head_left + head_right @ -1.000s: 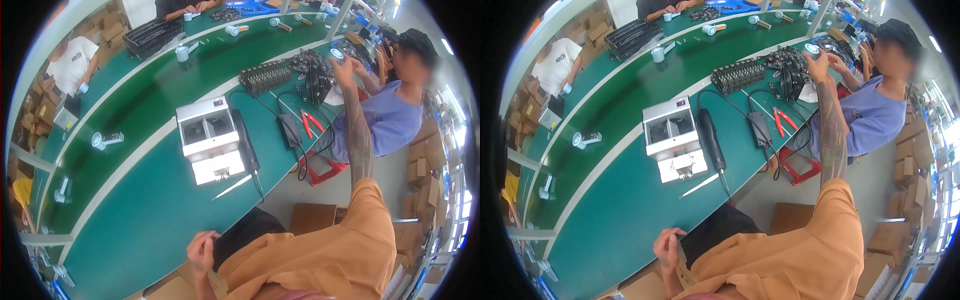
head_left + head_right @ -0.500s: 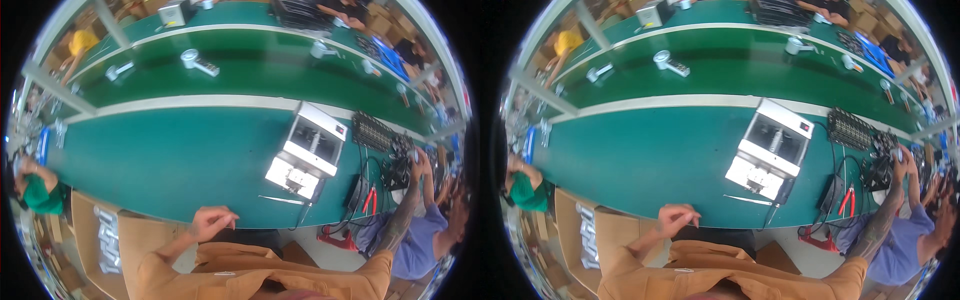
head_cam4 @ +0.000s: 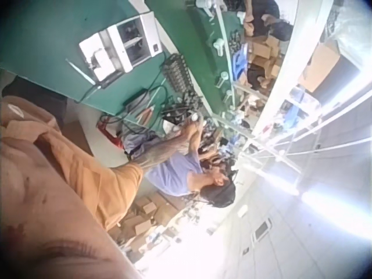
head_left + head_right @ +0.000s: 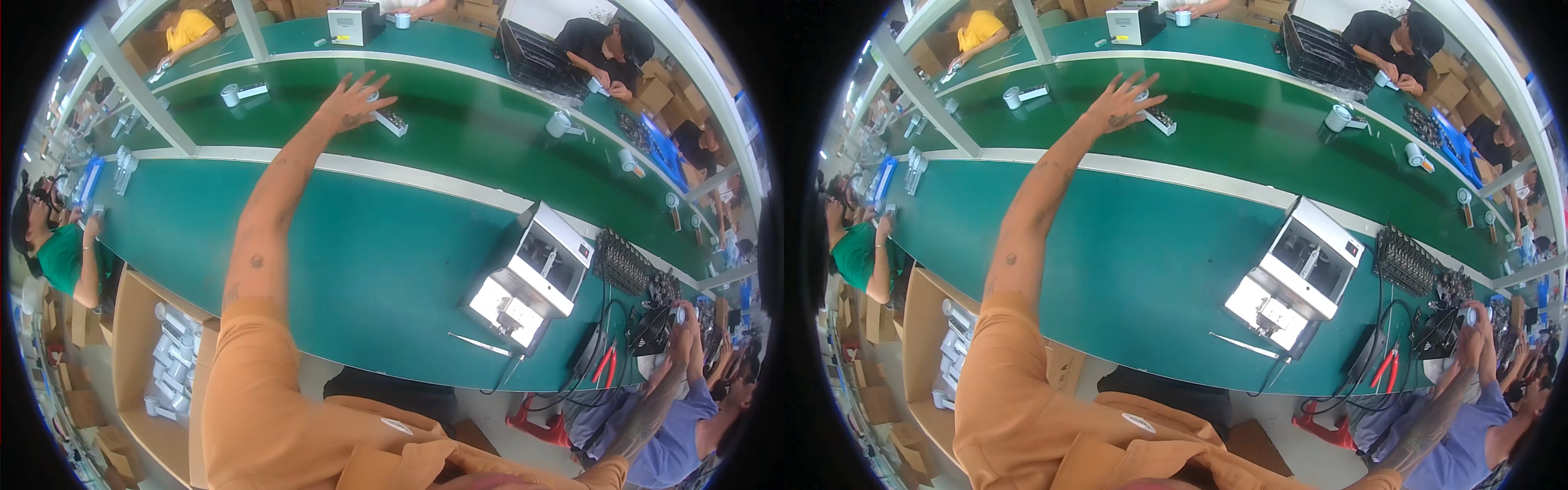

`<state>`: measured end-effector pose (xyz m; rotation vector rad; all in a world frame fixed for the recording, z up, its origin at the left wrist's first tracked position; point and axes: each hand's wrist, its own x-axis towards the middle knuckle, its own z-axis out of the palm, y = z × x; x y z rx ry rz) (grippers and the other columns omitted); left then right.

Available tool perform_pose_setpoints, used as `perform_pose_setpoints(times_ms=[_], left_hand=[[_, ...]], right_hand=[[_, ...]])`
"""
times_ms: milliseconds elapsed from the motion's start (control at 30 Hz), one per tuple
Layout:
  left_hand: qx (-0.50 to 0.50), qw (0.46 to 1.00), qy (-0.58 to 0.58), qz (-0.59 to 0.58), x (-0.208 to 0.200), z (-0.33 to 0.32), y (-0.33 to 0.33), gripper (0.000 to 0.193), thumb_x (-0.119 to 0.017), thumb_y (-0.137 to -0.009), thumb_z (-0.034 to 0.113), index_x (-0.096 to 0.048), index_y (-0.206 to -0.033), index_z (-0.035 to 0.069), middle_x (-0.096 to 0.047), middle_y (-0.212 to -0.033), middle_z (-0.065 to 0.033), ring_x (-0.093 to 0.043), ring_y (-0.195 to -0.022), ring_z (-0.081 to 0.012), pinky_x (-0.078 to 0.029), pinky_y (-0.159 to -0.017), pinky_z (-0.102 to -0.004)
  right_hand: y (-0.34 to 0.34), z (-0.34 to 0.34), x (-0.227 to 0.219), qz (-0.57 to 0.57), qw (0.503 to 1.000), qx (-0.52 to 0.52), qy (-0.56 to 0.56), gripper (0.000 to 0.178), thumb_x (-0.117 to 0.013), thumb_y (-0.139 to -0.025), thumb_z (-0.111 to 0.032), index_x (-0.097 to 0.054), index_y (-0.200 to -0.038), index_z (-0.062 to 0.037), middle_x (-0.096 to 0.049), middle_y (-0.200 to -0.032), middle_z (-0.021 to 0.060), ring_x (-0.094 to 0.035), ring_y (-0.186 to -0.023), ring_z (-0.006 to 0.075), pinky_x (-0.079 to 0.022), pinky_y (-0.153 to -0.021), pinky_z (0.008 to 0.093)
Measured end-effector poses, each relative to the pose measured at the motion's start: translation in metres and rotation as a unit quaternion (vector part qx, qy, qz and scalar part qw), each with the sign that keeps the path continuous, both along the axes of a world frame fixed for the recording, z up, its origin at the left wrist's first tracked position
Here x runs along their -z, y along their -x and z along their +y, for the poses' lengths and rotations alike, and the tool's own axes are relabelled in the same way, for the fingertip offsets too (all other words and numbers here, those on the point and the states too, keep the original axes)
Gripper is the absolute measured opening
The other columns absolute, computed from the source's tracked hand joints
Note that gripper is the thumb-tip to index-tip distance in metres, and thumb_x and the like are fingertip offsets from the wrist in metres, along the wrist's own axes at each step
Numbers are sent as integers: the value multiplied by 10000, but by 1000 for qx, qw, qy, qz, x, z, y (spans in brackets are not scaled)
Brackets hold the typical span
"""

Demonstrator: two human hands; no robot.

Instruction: Assembling and inspecting portable fans on a factory production line.

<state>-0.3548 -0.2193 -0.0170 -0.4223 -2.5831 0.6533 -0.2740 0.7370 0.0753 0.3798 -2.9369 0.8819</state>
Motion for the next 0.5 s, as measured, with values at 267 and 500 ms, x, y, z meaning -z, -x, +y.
perform_pose_setpoints(times_ms=[267, 500], left_hand=[[-9, 990, -31, -138, 15, 10, 57, 498, -601, -933, 391, -479, -1402, 277, -493, -1390, -149, -479, -1299, -338, -505, -990, -493], [63, 957, -269, 86, 3, -2, -17, 437, -590, -981, 319, -510, -1344, 91, -544, -1228, -198, -570, -1085, -388, -543, -869, -454]], right_hand=[[-87, 84, -23, 181, 959, 186, -114, 437, -498, -910, -112, -528, -1327, 12, -605, -1196, 52, -575, -1040, 164, -429, -974, 286], [-223, -268, -43, 147, 958, 94, 230, 443, -408, -1060, -309, -613, -1123, 79, -657, -1072, 167, -663, -888, 232, -539, -815, 350]])
